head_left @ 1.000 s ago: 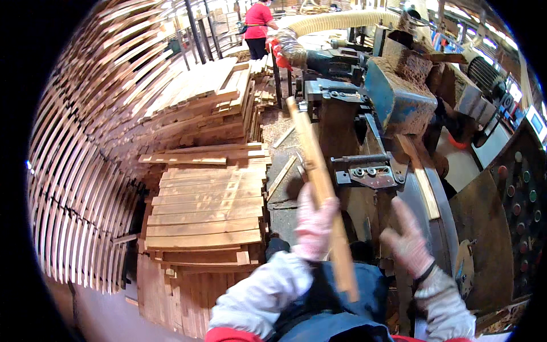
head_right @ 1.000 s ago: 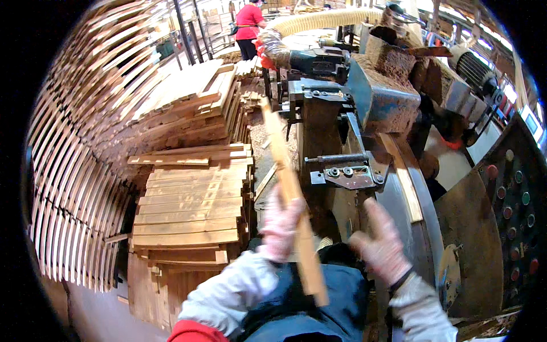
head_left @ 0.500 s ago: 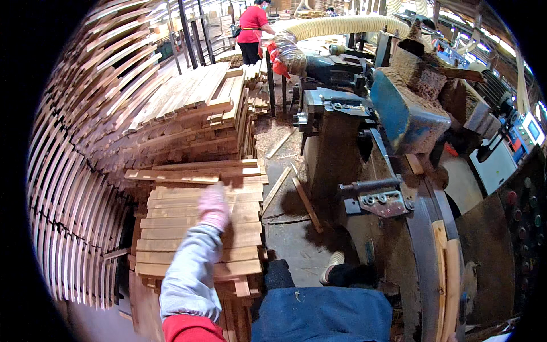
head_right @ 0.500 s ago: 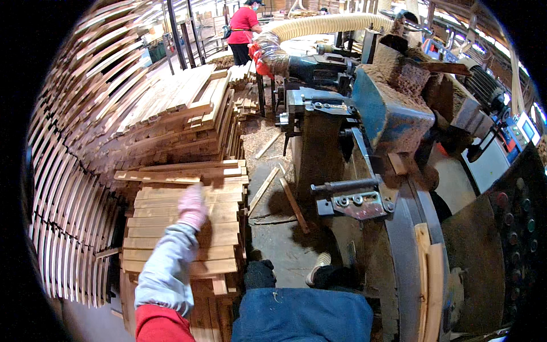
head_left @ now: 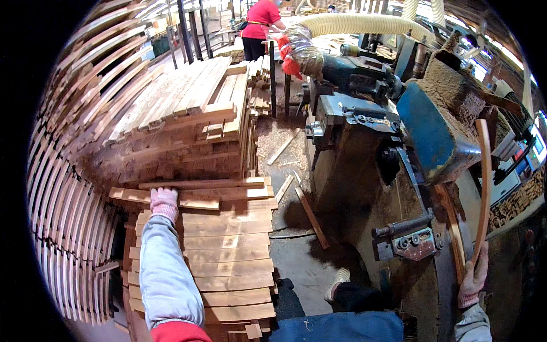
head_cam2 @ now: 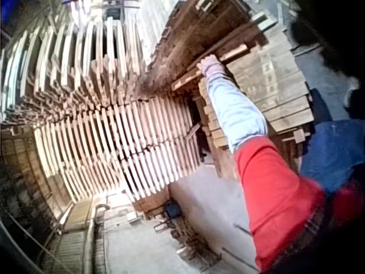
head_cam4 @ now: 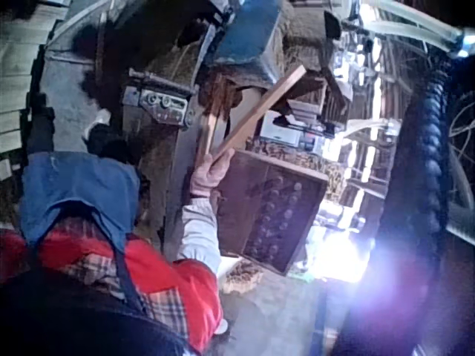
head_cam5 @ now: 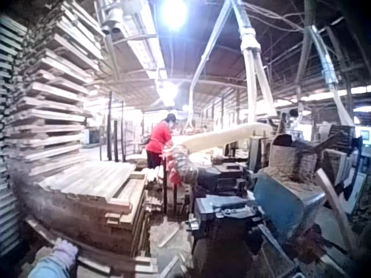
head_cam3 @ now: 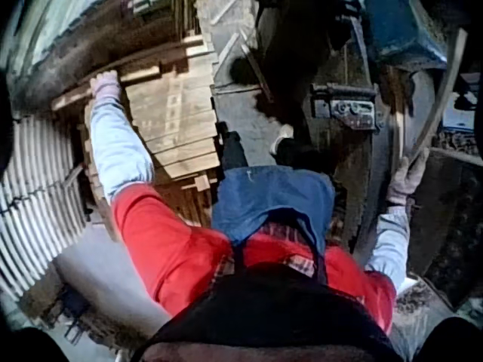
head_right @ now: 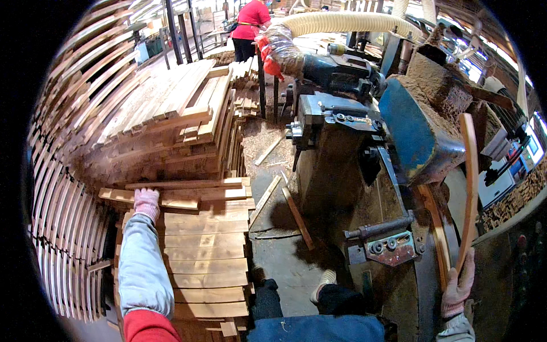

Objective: The person picks up wooden planks from a large stack, feeds them individually through a planing machine, and moves wood pieces aside to maintain order in the workspace.

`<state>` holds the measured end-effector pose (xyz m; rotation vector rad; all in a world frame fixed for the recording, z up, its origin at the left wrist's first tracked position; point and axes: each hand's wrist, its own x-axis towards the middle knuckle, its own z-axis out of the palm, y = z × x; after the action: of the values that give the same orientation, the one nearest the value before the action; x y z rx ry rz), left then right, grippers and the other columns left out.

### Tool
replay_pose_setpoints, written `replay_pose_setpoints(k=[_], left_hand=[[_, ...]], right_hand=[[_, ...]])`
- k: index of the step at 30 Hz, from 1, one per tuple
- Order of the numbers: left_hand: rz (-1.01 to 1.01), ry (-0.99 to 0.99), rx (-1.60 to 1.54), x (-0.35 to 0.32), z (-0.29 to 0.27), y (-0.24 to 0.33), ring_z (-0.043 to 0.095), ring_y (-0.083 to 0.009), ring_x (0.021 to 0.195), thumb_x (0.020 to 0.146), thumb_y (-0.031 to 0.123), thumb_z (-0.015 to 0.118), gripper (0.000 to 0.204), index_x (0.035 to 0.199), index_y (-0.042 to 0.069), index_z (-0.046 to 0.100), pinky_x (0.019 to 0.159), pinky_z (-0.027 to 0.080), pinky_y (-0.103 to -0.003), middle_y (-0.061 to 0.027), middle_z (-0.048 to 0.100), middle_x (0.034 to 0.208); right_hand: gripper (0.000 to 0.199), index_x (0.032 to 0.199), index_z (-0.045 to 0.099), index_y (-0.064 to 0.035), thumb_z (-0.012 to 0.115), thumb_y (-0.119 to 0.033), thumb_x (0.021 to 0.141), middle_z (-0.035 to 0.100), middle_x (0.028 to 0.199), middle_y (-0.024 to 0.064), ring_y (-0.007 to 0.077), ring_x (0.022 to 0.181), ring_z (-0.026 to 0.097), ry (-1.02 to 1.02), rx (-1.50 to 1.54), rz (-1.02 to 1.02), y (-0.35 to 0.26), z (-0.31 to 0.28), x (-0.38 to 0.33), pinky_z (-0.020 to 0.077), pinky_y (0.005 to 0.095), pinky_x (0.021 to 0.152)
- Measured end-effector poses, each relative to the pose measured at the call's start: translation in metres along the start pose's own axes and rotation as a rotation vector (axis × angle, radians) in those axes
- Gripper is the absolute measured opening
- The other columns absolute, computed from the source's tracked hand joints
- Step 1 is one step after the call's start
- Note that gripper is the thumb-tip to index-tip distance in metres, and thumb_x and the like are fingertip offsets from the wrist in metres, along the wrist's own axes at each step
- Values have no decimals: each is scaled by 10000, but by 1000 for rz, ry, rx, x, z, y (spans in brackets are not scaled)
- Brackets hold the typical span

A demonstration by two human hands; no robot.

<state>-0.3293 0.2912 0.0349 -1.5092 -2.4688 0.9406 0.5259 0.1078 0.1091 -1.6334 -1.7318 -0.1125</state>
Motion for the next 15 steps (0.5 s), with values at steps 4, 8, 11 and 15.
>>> replay_pose_setpoints(k=[4,8,11,15], left_hand=[[326,277,-30,-69,-5,-5,631,-256,1109,861,237,646,268,1118,173,681,982,443,-402,-89,676,1113],[476,162,-37,-194,-17,14,643,-292,1043,824,194,680,335,1158,167,664,990,460,-427,-101,675,1087],[529,312,-47,-270,40,12,630,-333,1059,783,296,760,498,1243,178,611,1028,441,-486,-114,669,1067],[634,303,-393,-330,69,14,539,-331,1213,758,448,782,795,1413,132,462,1133,344,-523,-151,570,1268]], right_hand=[[578,1541,342,-11,512,-86,994,349,1589,176,333,1463,339,-145,1,167,-38,-24,-54,273,433,1194],[502,1378,517,88,630,-189,974,542,1399,277,423,1301,510,-340,-400,26,-103,-105,-149,403,465,1095],[434,1290,585,108,624,-190,978,586,1315,305,468,1206,561,-400,-380,-8,-82,-169,-254,439,518,1044],[390,1256,612,93,626,-165,964,594,1291,310,472,1174,577,-378,-598,-106,-97,-167,-230,462,521,1013]])
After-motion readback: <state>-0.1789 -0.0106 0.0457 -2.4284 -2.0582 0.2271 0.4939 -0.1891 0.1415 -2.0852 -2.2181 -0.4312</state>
